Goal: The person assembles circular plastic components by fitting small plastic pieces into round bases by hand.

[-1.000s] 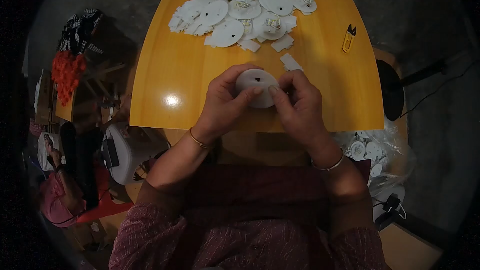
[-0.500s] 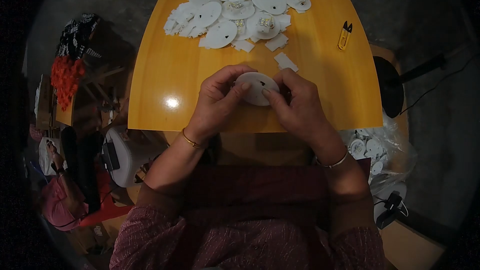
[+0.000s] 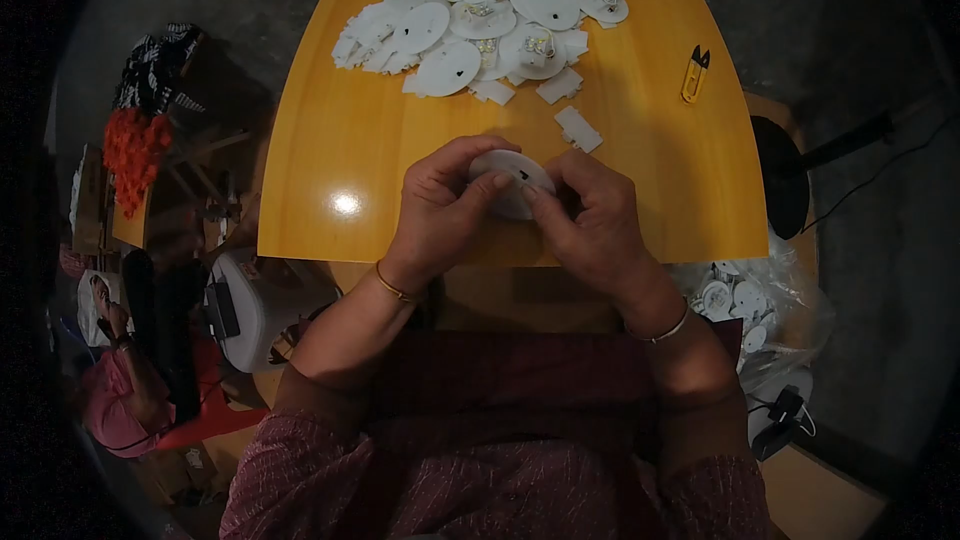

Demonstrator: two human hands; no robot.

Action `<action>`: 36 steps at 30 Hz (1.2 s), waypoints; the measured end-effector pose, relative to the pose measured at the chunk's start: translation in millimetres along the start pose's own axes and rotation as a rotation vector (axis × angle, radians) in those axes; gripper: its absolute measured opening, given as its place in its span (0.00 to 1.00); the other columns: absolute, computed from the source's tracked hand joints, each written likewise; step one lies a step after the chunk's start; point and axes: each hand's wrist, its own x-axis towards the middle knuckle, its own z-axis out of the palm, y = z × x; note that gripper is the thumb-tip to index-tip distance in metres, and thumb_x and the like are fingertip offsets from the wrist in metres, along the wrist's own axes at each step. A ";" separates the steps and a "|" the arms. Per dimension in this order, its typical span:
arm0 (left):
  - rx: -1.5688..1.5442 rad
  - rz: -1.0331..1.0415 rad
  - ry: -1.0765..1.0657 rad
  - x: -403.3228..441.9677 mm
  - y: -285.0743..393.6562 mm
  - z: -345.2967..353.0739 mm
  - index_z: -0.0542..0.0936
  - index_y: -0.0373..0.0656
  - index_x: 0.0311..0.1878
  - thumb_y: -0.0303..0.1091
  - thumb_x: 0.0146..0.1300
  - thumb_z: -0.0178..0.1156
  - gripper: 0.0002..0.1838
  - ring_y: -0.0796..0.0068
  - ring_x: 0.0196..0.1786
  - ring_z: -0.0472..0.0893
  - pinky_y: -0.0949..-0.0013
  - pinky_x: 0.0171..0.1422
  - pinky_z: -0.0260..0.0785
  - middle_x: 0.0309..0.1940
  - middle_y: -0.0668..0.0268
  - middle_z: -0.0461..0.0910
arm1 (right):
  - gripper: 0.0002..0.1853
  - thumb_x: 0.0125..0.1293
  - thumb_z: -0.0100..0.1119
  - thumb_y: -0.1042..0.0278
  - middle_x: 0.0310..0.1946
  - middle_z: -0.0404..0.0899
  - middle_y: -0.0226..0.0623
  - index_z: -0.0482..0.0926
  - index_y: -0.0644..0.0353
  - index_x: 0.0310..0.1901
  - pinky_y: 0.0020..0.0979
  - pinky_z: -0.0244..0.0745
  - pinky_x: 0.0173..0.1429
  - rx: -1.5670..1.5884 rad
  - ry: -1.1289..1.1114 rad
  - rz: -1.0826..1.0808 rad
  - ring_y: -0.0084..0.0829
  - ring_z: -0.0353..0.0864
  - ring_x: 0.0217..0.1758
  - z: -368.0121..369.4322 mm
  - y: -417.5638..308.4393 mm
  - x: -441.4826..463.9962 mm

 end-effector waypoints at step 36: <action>0.085 -0.074 -0.159 1.8 2.8 -3.7 0.71 0.36 0.49 0.25 0.61 0.53 0.13 0.80 0.44 0.73 0.75 0.51 0.65 0.41 0.67 0.75 | 0.05 0.56 0.56 0.75 0.23 0.71 0.31 0.70 0.63 0.31 0.21 0.66 0.28 0.107 -0.022 0.054 0.18 0.70 0.25 -2.9 1.4 2.9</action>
